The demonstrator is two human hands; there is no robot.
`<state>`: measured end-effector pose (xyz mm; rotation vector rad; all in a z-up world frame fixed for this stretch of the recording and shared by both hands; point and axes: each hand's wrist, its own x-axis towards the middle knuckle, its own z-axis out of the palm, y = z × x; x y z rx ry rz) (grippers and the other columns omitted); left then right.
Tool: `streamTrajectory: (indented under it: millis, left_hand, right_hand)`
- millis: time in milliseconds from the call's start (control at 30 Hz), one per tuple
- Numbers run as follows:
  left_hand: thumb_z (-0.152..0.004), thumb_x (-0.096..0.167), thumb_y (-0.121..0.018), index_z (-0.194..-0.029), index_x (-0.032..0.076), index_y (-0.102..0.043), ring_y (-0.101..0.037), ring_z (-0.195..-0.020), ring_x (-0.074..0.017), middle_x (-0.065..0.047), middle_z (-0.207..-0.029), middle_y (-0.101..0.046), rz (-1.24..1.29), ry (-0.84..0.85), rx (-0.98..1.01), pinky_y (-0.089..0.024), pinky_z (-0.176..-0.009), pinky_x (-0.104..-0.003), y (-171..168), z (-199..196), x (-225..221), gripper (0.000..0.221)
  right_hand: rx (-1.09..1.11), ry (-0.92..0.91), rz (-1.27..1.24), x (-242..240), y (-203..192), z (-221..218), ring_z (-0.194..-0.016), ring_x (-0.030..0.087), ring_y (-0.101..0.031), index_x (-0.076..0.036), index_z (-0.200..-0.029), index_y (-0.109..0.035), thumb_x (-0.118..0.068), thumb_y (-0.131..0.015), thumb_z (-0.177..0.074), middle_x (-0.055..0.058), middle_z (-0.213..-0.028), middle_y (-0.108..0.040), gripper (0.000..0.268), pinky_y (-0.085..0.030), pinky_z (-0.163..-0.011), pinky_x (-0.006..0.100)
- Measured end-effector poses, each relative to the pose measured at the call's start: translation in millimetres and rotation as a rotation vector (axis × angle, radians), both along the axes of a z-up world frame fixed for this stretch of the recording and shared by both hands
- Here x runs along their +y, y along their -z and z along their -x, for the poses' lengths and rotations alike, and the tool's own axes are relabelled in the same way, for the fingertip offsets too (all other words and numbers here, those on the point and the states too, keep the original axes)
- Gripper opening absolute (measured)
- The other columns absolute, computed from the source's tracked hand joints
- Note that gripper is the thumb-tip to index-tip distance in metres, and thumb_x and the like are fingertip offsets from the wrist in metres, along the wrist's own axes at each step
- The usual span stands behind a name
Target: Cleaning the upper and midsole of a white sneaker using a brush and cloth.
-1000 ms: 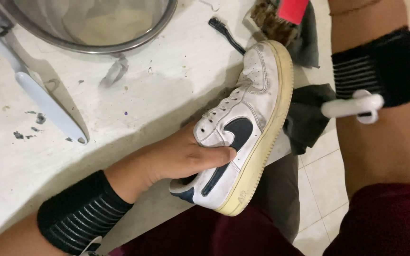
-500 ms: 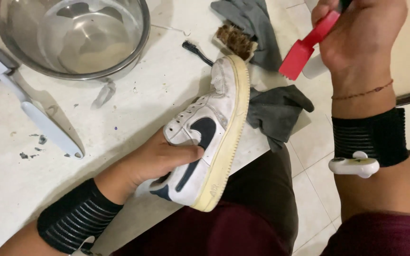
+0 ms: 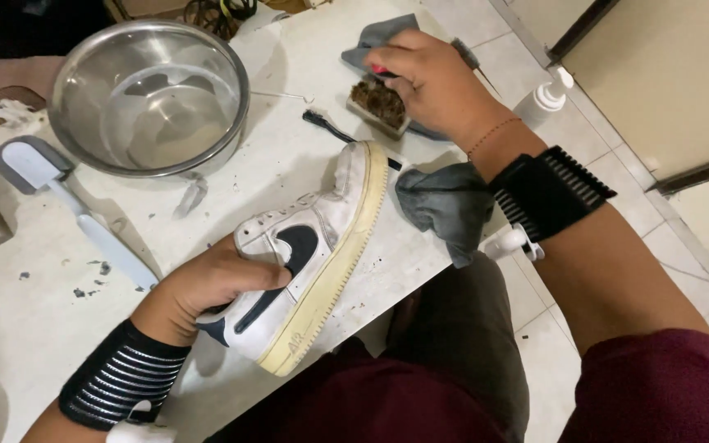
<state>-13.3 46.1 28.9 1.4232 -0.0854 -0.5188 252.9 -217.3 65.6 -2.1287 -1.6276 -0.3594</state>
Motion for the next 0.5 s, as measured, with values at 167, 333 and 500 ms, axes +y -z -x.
streamTrajectory:
  millis: [167,333,500]
  left_hand:
    - [-0.071,0.015,-0.078,-0.13,0.004,-0.071,-0.072,-0.119,-0.0247,-0.008,-0.126,-0.078,-0.049,-0.043,0.083,-0.051,-0.113,-0.04,17.3,-0.6,5.6,0.06]
    - [-0.072,0.018,-0.08,-0.131,0.003,-0.066,-0.073,-0.116,-0.0311,-0.015,-0.125,-0.076,0.143,0.045,0.183,-0.058,-0.105,-0.047,18.2,-1.8,5.0,0.062]
    - [-0.067,0.015,-0.084,-0.125,0.003,-0.072,-0.076,-0.099,-0.0286,-0.015,-0.112,-0.08,0.06,-0.006,0.171,-0.064,-0.09,-0.047,5.2,-5.7,2.7,0.061]
  right_hand:
    - [0.024,0.058,0.02,19.3,22.9,-28.6,-0.093,0.032,-0.061,-0.002,-0.131,-0.066,0.013,-0.075,-0.09,0.015,-0.111,-0.06,0.045,-0.051,-0.079,0.041]
    - [0.081,0.336,0.197,35.2,8.5,-7.8,-0.126,0.043,-0.048,0.0,-0.143,-0.055,0.005,-0.06,-0.092,0.023,-0.138,-0.054,0.052,-0.048,-0.098,0.05]
    - [0.151,0.279,0.272,39.8,-1.4,39.3,-0.086,0.03,-0.068,-0.008,-0.109,-0.076,-0.013,-0.07,-0.095,0.011,-0.09,-0.074,0.016,-0.054,-0.078,0.042]
